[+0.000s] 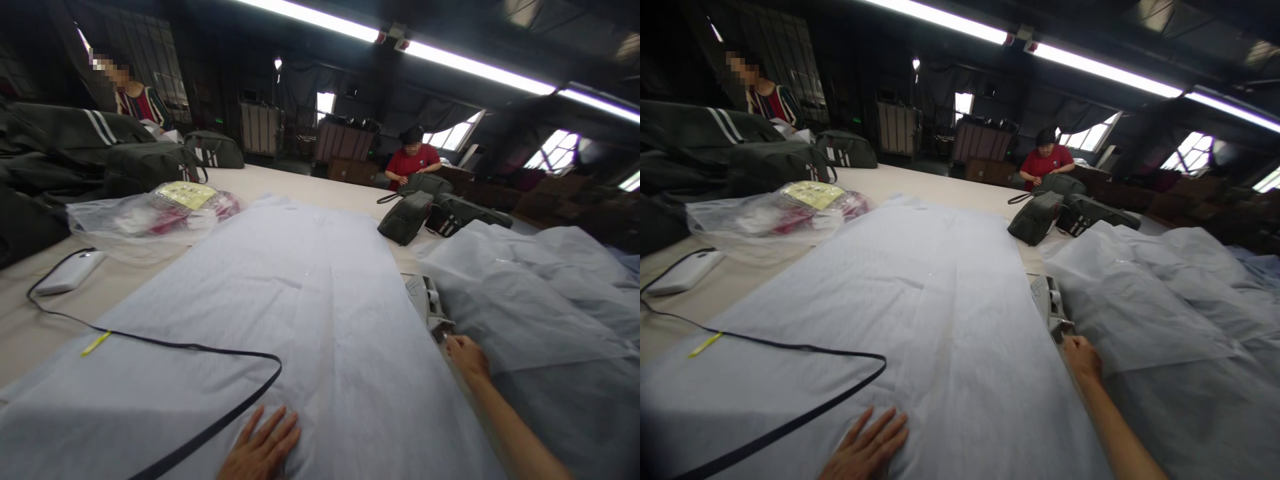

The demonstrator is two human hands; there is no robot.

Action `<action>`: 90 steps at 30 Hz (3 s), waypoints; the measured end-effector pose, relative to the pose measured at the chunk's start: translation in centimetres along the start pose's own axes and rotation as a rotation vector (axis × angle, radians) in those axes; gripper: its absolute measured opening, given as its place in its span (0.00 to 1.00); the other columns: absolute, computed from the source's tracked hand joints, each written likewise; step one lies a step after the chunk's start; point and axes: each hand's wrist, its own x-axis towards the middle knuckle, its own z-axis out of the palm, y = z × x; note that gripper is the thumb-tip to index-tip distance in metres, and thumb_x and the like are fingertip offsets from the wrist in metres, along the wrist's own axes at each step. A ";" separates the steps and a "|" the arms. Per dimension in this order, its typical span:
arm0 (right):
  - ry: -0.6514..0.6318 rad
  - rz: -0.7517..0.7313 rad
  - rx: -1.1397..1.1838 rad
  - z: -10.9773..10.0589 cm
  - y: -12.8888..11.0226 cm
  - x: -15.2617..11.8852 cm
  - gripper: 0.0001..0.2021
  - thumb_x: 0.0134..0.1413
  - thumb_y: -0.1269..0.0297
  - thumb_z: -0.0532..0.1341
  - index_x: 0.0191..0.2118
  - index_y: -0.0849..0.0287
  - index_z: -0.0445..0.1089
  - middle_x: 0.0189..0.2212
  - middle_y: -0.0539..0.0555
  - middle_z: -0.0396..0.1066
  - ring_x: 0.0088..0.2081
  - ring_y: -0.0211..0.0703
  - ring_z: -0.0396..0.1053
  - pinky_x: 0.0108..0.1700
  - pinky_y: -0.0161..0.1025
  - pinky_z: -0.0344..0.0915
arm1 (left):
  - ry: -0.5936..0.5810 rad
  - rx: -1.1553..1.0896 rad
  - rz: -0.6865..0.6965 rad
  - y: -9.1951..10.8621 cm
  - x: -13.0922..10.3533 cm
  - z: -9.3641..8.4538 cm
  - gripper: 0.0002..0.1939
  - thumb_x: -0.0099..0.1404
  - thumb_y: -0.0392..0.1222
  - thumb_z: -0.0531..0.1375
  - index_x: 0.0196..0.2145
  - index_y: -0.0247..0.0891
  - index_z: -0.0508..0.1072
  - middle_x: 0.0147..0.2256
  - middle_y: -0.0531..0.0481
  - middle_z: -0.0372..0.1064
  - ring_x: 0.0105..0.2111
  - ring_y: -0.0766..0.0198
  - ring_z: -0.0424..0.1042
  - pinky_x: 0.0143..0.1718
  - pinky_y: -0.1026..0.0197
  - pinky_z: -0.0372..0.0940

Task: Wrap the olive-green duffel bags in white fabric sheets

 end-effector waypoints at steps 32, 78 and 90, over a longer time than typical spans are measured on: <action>-1.009 -0.565 -0.725 19.6 -21.1 -24.6 0.06 0.35 0.66 0.70 0.24 0.61 0.76 0.29 0.62 0.79 0.39 0.55 0.77 0.38 0.40 0.72 | -0.216 -0.392 -0.299 2.6 2.0 0.6 0.37 0.62 0.36 0.59 0.65 0.55 0.50 0.66 0.53 0.50 0.67 0.54 0.45 0.67 0.37 0.38; -0.486 -0.816 -0.432 29.5 -20.9 -14.0 0.35 0.65 0.45 0.45 0.69 0.63 0.44 0.70 0.59 0.41 0.70 0.51 0.35 0.69 0.57 0.31 | -0.053 0.128 -0.639 -21.3 12.4 -1.6 0.33 0.69 0.57 0.44 0.65 0.36 0.54 0.66 0.38 0.48 0.66 0.48 0.49 0.63 0.36 0.44; -0.492 -0.745 -0.325 34.1 -26.7 -4.0 0.36 0.65 0.45 0.46 0.68 0.66 0.44 0.70 0.61 0.42 0.70 0.50 0.34 0.68 0.55 0.26 | -0.018 0.096 -0.572 -29.7 21.4 -0.8 0.34 0.71 0.56 0.43 0.65 0.30 0.51 0.66 0.34 0.47 0.66 0.46 0.46 0.64 0.36 0.35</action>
